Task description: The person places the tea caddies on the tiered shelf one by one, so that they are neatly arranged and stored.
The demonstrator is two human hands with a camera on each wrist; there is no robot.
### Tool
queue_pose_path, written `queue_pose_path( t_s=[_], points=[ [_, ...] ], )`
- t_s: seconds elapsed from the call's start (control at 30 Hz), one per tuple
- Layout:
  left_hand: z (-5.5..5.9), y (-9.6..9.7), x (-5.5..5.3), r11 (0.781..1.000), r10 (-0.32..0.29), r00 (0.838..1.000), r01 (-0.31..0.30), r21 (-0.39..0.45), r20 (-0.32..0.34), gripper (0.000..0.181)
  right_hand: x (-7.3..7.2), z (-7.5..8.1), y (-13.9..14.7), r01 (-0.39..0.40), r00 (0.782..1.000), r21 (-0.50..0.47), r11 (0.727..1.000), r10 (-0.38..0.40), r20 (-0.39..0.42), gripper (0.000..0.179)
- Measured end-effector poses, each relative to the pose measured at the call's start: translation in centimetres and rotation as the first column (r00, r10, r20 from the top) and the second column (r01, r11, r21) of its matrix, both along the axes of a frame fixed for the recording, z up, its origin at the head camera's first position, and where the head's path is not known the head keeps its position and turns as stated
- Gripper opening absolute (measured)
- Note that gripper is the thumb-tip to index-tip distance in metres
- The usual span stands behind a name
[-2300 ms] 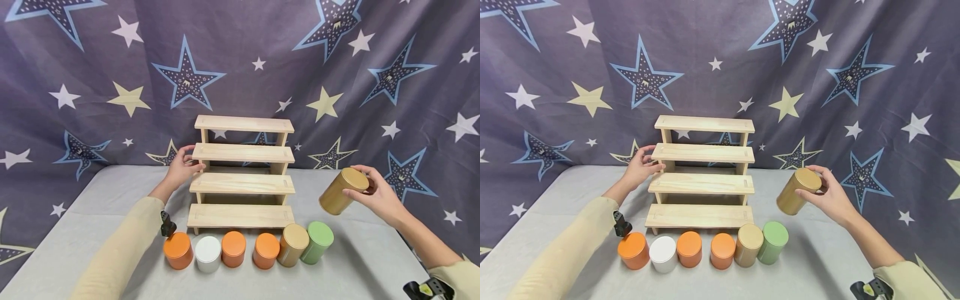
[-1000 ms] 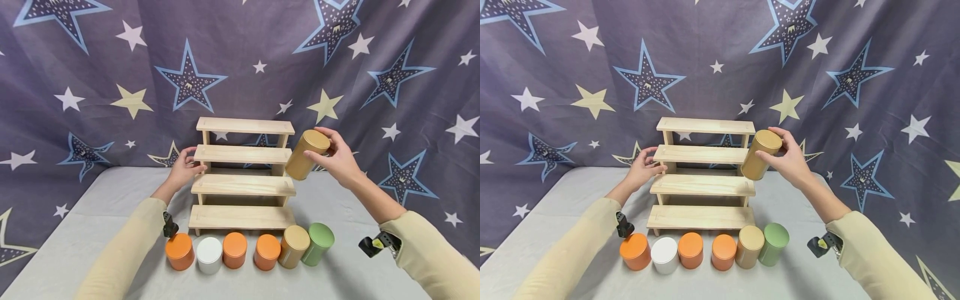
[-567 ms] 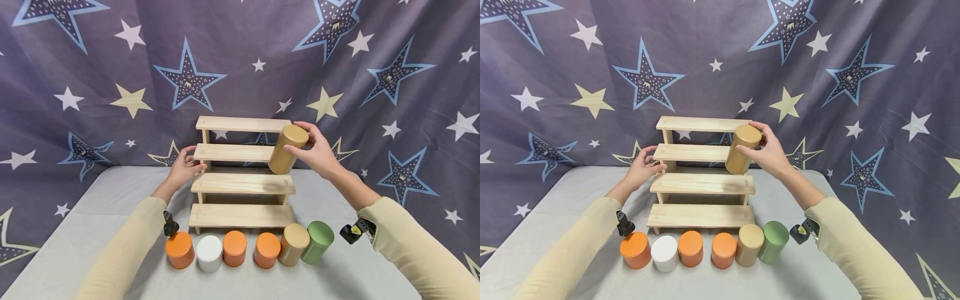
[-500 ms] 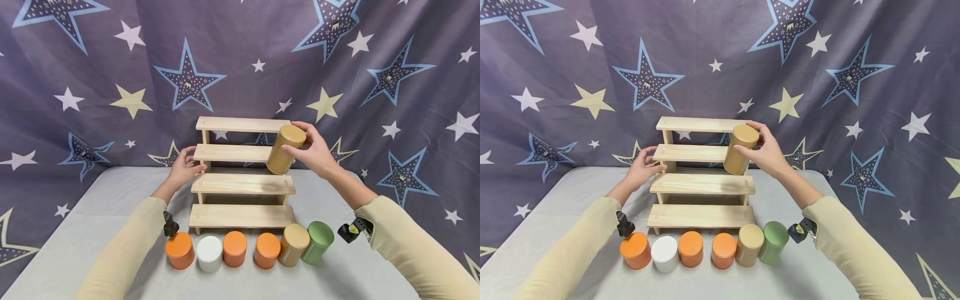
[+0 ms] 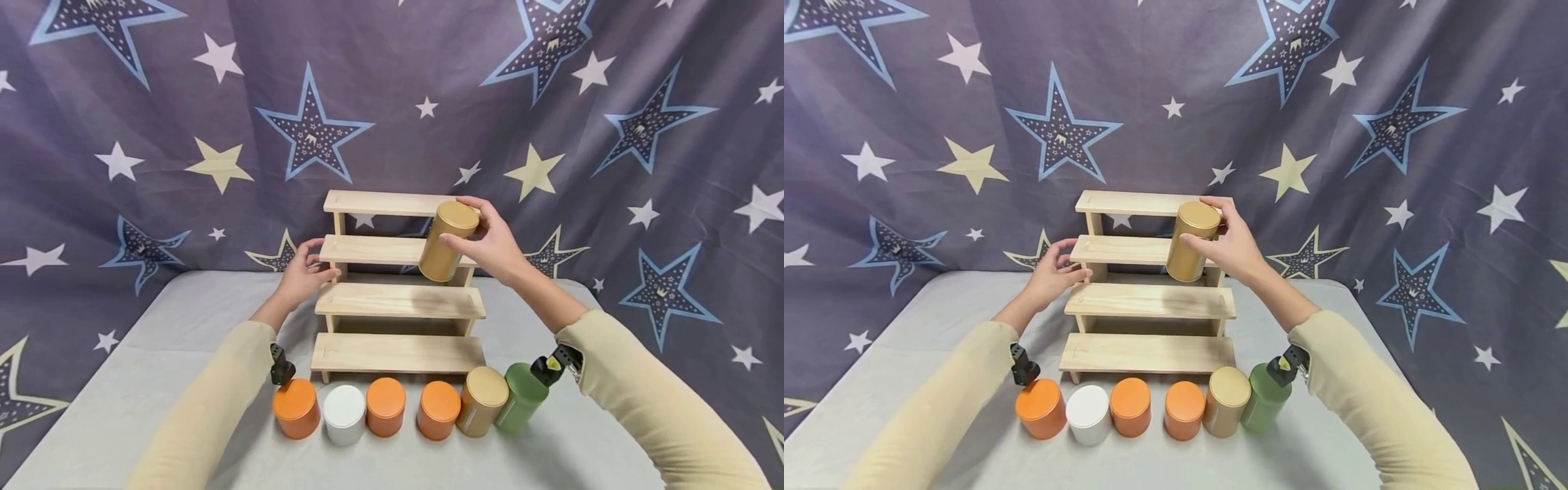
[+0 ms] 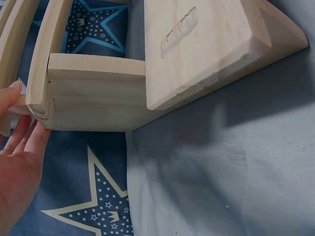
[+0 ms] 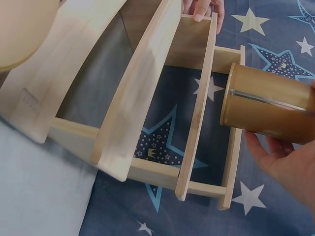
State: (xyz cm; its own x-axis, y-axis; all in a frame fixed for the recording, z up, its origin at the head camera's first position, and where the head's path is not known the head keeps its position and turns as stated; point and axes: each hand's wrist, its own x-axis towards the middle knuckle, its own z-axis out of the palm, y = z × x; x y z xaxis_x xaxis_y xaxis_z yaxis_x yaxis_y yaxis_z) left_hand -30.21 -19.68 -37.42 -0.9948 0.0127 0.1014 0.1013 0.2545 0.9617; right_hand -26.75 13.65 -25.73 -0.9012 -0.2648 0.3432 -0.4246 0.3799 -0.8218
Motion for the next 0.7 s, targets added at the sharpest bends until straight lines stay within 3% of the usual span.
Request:
queue_pose_path(
  t_s=[0.4, 0.7],
  points=[
    [0.4, 0.2, 0.4, 1.000, -0.004, 1.000, 0.004, 0.005, 0.006, 0.076, -0.9, 0.5, -2.4, -0.011, 1.000, -0.005, 1.000, 0.011, 0.012, 0.069],
    [0.1, 0.1, 0.1, 1.000, 0.008, 1.000, -0.008, -0.011, 0.002, 0.075, -1.9, 0.8, -4.4, -0.028, 0.999, -0.036, 0.999, 0.029, 0.014, 0.069]
  ],
)
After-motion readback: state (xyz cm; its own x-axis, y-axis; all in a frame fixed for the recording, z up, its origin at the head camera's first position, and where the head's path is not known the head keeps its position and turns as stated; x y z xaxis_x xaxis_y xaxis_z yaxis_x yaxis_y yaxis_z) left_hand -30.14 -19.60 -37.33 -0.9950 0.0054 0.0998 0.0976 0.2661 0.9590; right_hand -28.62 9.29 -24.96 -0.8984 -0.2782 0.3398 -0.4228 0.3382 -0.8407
